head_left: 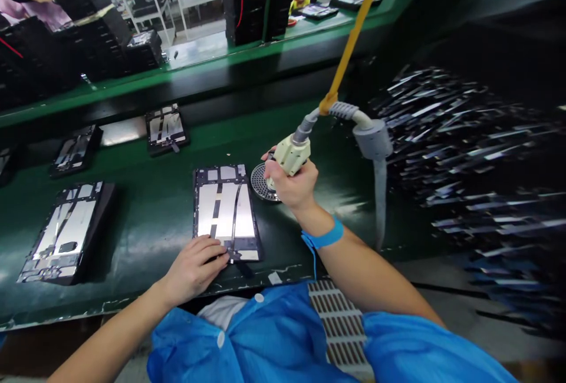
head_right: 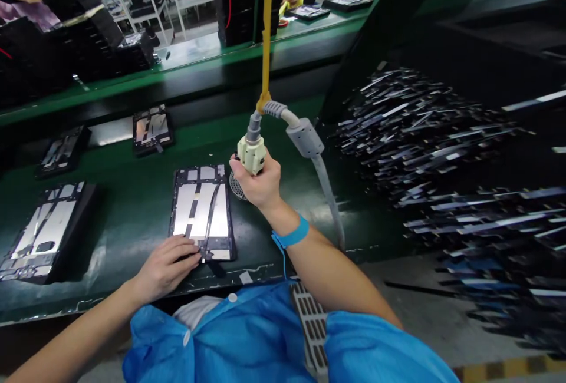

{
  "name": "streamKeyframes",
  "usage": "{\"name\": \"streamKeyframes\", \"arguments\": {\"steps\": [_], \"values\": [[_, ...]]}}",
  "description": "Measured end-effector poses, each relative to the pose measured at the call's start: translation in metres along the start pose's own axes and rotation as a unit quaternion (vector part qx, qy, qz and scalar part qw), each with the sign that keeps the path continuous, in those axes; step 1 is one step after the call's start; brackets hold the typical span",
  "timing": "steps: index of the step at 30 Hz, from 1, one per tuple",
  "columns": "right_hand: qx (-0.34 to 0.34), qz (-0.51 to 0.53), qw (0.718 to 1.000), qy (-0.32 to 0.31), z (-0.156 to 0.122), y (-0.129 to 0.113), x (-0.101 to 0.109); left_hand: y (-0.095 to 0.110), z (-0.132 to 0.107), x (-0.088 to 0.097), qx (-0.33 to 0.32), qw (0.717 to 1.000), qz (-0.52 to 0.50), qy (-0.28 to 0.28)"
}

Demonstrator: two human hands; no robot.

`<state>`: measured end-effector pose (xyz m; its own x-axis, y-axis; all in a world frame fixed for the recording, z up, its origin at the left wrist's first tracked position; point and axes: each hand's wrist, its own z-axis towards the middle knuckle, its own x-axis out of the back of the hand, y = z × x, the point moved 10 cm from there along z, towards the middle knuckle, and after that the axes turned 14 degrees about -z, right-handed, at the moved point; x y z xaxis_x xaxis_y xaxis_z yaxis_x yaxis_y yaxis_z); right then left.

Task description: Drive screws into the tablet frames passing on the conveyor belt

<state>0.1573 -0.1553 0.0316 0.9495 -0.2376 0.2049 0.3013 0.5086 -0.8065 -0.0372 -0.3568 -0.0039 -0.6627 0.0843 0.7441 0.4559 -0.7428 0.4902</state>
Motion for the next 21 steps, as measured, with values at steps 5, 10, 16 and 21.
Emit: {"name": "streamKeyframes", "arguments": {"steps": [5,10,16,21], "values": [[-0.004,0.003,1.000,-0.007,-0.001,0.001,-0.002,0.006,0.000,-0.003,-0.015,1.000,-0.003,0.005],[-0.008,0.005,1.000,-0.006,-0.003,0.001,-0.001,0.009,-0.002,-0.007,0.002,0.999,0.038,0.024],[-0.010,0.005,1.000,-0.010,-0.005,-0.001,-0.001,0.008,0.000,-0.005,0.055,0.996,0.040,0.053],[-0.008,-0.009,1.000,-0.002,-0.004,-0.003,0.005,0.001,-0.010,-0.005,0.107,0.990,0.048,0.073]]}}
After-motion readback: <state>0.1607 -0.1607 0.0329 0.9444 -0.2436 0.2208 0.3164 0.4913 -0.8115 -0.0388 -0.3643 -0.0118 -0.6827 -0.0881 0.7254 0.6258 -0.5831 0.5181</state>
